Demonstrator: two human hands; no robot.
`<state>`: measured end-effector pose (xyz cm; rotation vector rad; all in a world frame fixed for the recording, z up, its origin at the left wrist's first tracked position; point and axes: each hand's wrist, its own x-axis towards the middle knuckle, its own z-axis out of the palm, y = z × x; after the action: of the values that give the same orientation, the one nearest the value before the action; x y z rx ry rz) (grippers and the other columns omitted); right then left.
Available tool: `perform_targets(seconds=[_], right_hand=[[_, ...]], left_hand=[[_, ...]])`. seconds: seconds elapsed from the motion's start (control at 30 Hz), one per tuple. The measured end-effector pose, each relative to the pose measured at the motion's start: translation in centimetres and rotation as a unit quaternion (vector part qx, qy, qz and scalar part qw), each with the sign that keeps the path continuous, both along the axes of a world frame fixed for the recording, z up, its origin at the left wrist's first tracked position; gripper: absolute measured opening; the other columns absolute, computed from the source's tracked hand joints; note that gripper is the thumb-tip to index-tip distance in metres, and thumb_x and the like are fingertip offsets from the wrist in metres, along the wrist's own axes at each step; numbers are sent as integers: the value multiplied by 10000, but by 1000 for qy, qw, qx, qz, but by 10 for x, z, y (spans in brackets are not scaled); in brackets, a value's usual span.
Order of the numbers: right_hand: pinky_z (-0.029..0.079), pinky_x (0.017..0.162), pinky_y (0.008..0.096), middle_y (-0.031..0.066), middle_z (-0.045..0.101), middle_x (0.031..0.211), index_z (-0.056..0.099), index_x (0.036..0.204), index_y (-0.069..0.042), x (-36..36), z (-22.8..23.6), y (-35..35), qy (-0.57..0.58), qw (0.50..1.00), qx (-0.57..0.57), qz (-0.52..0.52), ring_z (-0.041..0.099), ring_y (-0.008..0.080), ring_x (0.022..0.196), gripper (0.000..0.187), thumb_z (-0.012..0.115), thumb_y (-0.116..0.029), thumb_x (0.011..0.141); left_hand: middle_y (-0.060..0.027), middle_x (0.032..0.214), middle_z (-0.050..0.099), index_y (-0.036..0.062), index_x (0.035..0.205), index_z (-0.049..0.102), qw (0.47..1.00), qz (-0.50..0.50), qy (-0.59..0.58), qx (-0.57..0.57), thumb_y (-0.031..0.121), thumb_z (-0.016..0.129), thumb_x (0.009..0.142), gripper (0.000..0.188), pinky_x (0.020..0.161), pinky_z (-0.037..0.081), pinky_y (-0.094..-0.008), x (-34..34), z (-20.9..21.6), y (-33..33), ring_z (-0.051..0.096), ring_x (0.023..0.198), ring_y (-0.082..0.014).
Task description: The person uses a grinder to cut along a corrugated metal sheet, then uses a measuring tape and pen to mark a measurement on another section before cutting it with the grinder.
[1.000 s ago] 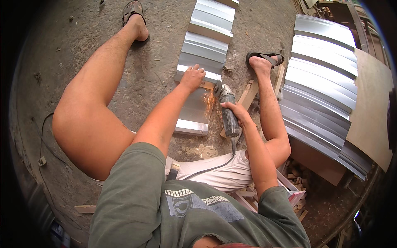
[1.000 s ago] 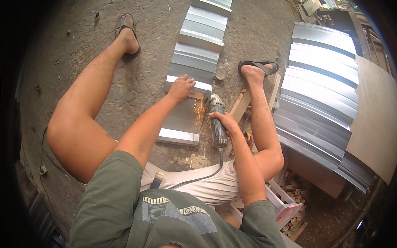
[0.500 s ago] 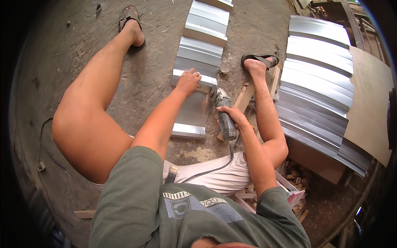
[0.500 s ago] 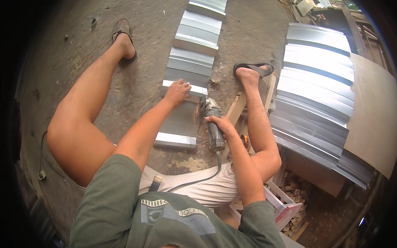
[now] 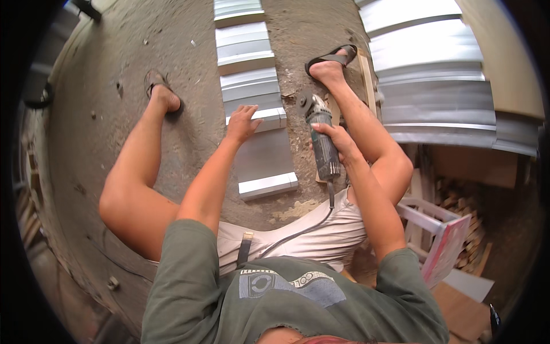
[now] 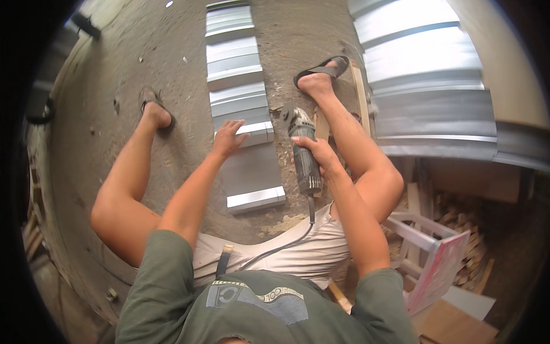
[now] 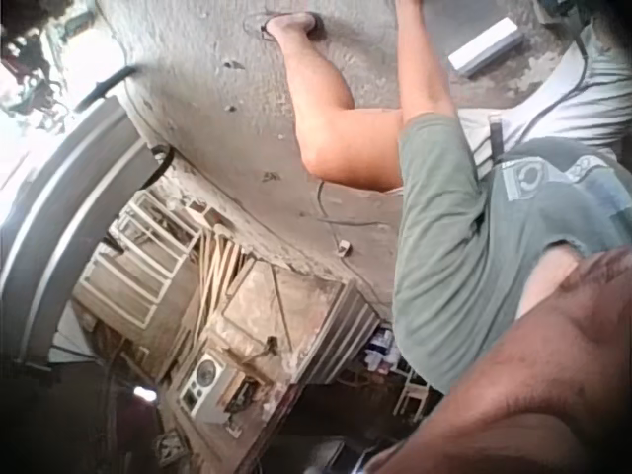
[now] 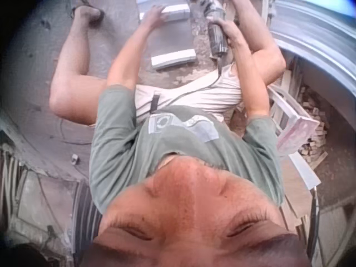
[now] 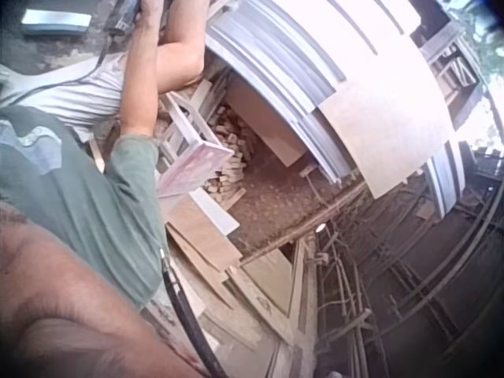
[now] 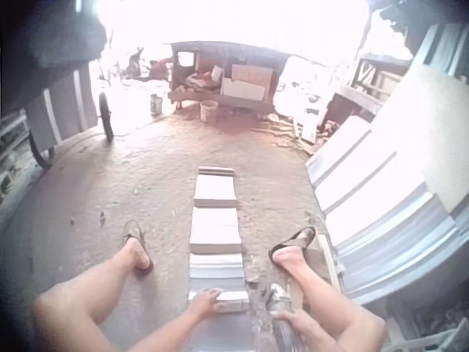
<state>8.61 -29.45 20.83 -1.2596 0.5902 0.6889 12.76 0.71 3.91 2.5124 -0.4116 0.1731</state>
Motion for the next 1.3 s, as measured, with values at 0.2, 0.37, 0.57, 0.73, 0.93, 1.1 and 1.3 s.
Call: perform_targets(seconds=[0.2,0.37,0.57,0.73,0.93,1.1,1.3], right_hand=[[618,603,327,136,724,873,644,1048,23,12,-10,-3,-92,989,88,-81,735,206,707,409,804,-311,874],[615,619,336,111,710,872,643,1052,11,26,-17,26,-196,965,128,-121,716,181,720,376,779,-298,885],[550,817,311,110,703,1046,641,1128,7,21,-24,47,-217,967,99,-94,676,175,903,455,736,-389,926],[508,795,294,96,695,1023,668,1153,45,45,-28,13,-243,966,-76,54,638,144,946,619,618,-550,990],[529,728,258,88,724,1039,653,1264,4,24,82,-71,-375,912,-156,-63,663,108,849,399,645,-314,1022],[516,701,234,57,731,991,688,1232,-10,-44,139,-168,-371,794,-424,-228,671,112,808,341,660,-269,1012],[494,625,357,83,690,775,717,999,-10,-127,14,-258,-338,722,-594,-109,646,206,681,207,642,-203,995]], left_hand=[[-146,1022,746,11,1080,743,959,44,269,-76,536,703,923,549,804,542,-391,23,104,-36,694,864,-234],[-192,1086,715,-80,1277,604,709,-97,570,-403,726,544,945,874,872,581,-422,-13,158,-99,724,933,-269],[-97,954,690,21,1174,570,740,42,459,-489,421,806,875,553,671,593,-308,-52,169,-119,707,759,-189],[-61,876,639,12,1160,557,782,119,402,-462,350,899,757,627,553,548,-279,-32,155,-74,643,673,-133],[-102,981,689,-28,1148,612,850,257,275,-368,320,911,730,621,653,553,-319,-11,91,17,667,762,-174],[-124,1014,679,-38,1201,603,845,369,261,-287,335,896,737,663,652,554,-325,-19,60,63,681,762,-201],[-138,1048,690,-18,1141,623,819,430,262,-275,357,905,707,639,774,534,-388,-41,24,91,673,889,-245]])
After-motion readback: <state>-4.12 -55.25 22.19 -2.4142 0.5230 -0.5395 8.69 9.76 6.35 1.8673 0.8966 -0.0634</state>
